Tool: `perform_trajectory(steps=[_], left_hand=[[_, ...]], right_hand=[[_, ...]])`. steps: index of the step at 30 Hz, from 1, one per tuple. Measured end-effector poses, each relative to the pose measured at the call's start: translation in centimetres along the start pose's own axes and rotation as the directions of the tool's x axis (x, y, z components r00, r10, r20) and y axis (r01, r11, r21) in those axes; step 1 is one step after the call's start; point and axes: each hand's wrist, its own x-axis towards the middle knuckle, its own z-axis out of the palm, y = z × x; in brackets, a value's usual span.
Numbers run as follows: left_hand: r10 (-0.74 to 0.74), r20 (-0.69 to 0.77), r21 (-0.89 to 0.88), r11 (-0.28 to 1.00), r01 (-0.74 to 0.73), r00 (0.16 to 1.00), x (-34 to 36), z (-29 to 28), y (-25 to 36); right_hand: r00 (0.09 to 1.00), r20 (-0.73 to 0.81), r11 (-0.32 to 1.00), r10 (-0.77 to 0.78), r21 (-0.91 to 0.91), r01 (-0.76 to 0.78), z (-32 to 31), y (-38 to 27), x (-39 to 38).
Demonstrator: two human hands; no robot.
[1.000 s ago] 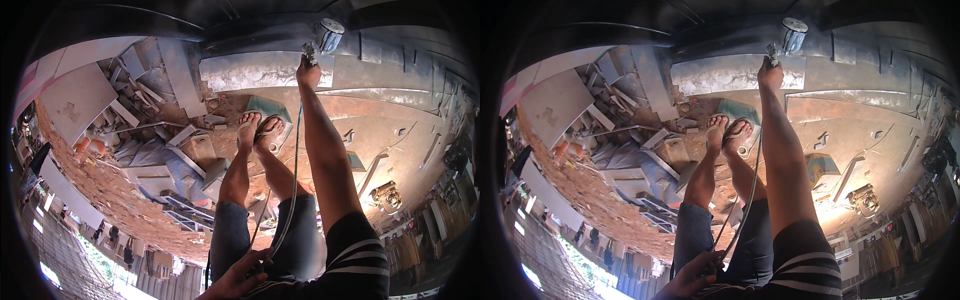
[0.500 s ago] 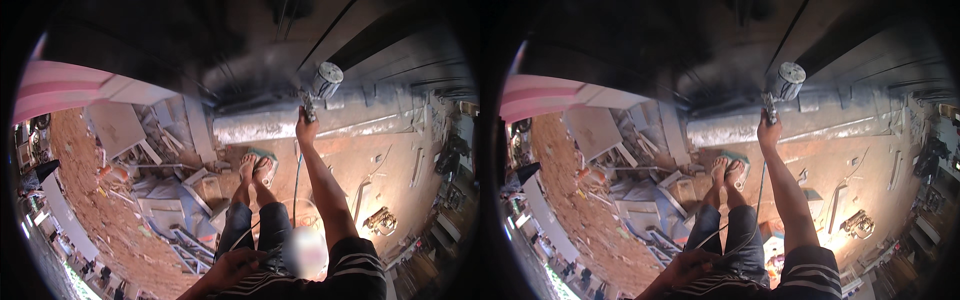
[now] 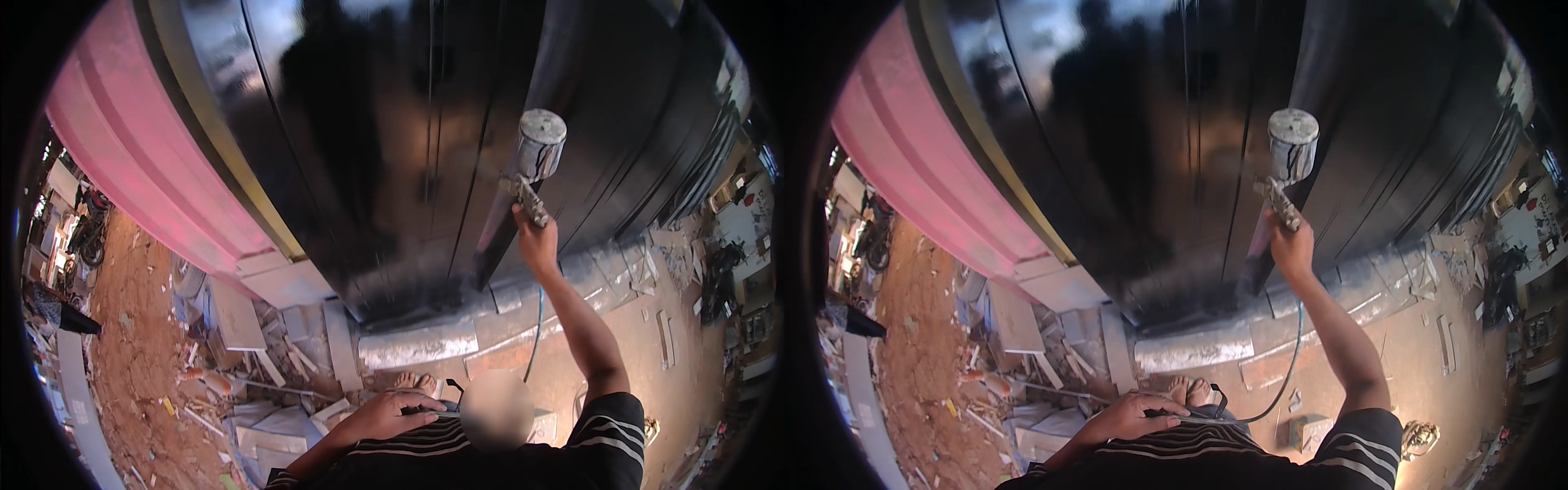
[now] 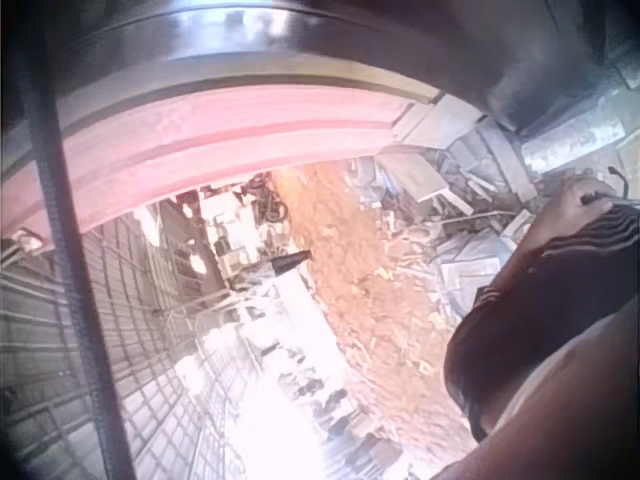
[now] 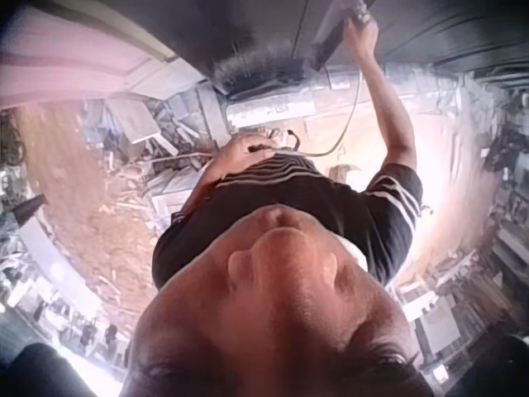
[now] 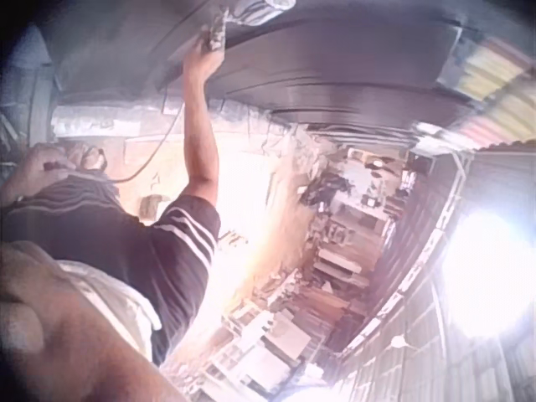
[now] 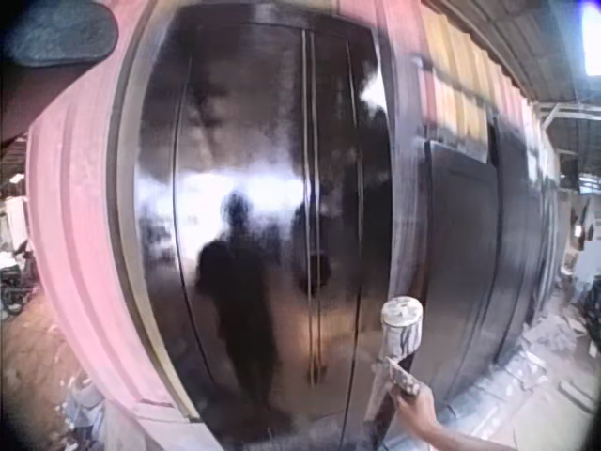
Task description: The person uses a spray gun to apply black paint to a large furniture panel, refills the spray gun's reservoir with paint from a bucket on a table, and then resumes spraying the panel in a workshop.
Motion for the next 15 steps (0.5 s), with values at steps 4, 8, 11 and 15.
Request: perform_trajectory(steps=[4, 8, 11, 15], left_hand=[[0.174, -0.006, 0.003, 0.985, -0.174, 0.985, 0.8, -0.4, 2.2], [0.231, -0.014, -0.001, 0.973, -0.231, 0.973, 1.2, -0.6, 3.5], [0.317, -0.060, 0.068, 0.947, -0.313, 0.947, 0.8, -0.6, 4.2], [0.372, -0.125, 0.109, 0.926, -0.360, 0.920, 0.4, -0.7, 6.2]], right_hand=[[0.989, -0.054, 0.991, -0.136, -0.016, 0.136, -5.7, -8.3, 4.8], [0.965, -0.121, 0.972, -0.231, -0.074, 0.224, -9.9, -15.5, 8.9], [0.922, -0.211, 0.943, -0.325, -0.004, 0.331, -11.8, -20.2, 12.0], [0.858, -0.318, 0.906, -0.403, -0.002, 0.424, -15.0, -26.3, 16.7]])
